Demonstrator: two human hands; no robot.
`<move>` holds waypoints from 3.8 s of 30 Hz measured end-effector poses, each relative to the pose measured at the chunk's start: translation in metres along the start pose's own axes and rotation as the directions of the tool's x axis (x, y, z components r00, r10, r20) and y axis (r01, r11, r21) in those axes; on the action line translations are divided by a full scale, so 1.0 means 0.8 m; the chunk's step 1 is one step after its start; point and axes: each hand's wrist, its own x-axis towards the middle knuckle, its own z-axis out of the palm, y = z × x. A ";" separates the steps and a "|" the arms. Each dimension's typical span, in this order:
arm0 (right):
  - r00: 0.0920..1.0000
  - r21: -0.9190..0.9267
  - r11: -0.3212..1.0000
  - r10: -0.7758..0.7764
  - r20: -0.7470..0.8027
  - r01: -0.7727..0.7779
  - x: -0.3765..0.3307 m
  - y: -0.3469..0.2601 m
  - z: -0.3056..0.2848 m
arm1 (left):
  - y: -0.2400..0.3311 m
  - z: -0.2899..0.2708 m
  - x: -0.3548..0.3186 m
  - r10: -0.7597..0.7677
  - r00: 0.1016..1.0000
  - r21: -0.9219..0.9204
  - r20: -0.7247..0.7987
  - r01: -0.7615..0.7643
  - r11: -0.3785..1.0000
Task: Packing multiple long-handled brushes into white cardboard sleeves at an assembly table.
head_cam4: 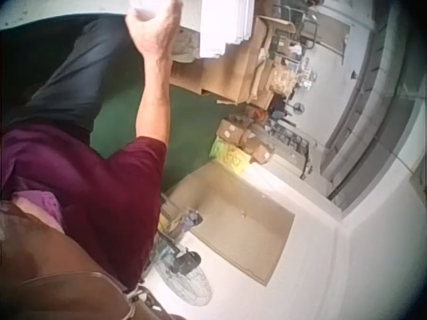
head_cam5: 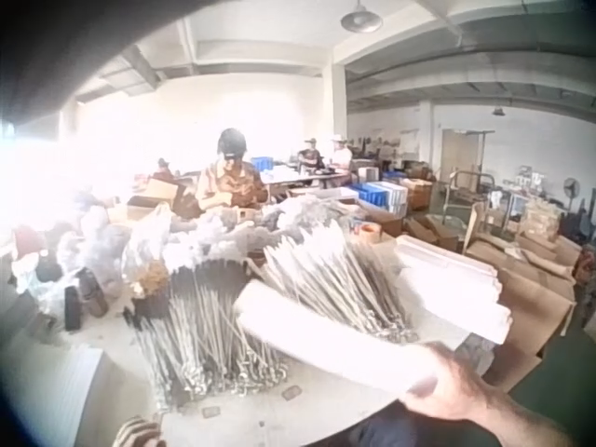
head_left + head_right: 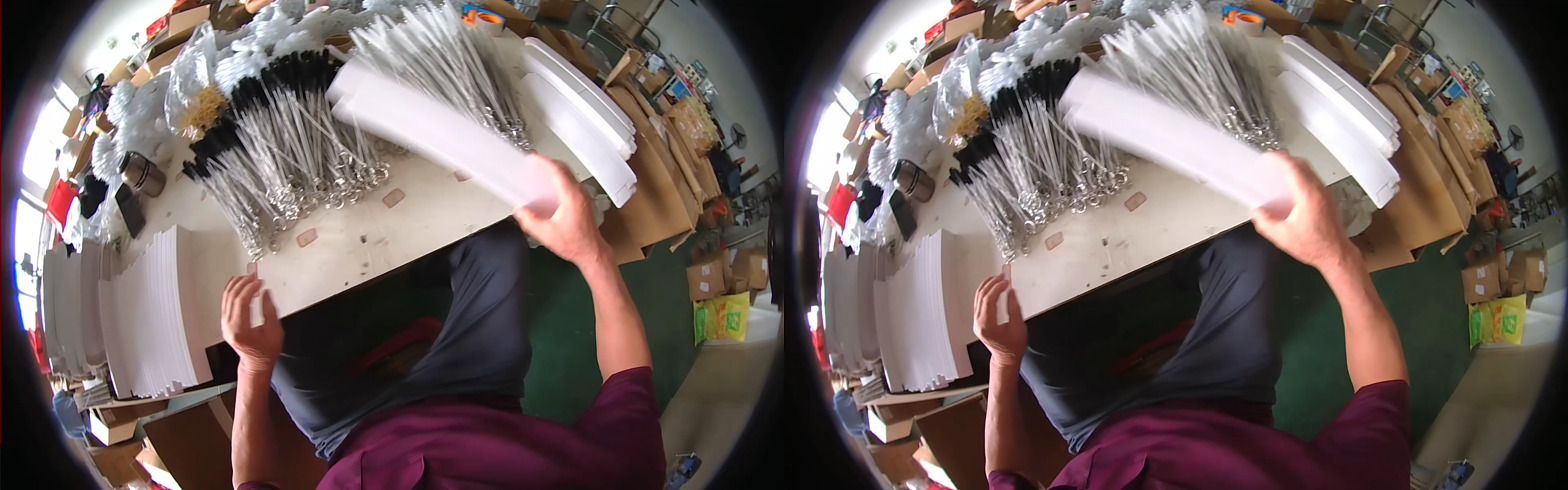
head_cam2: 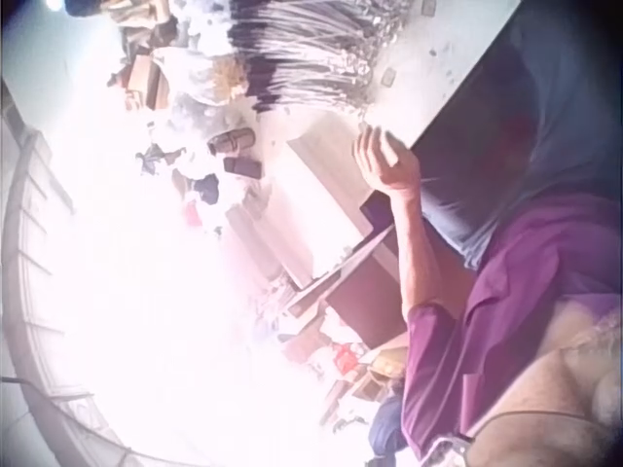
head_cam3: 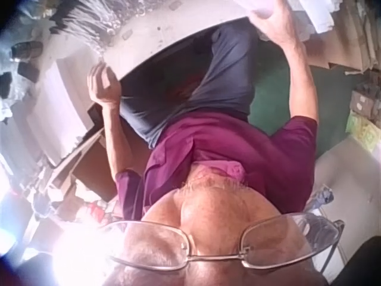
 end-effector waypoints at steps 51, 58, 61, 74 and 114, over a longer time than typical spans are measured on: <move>0.980 0.437 0.887 0.076 0.183 -0.151 -0.036 -0.135 0.170 | 0.084 0.080 0.065 0.266 0.815 0.007 0.515 -0.314 0.949; 0.874 0.657 0.582 0.248 0.417 -0.479 -0.025 -0.132 0.164 | 0.081 0.081 0.064 0.268 0.811 0.022 0.520 -0.327 0.945; 0.834 0.672 0.501 0.252 0.490 -0.546 -0.023 -0.125 0.160 | 0.080 0.081 0.063 0.300 0.804 0.012 0.513 -0.356 0.934; 0.575 0.563 0.117 0.169 0.801 -0.818 0.005 -0.119 0.130 | 0.079 0.081 0.058 0.315 0.810 -0.020 0.495 -0.352 0.936; 0.783 0.086 0.858 -0.499 0.372 0.506 0.021 -0.109 0.187 | 0.045 0.059 0.055 0.138 0.793 -0.113 0.593 -0.088 0.990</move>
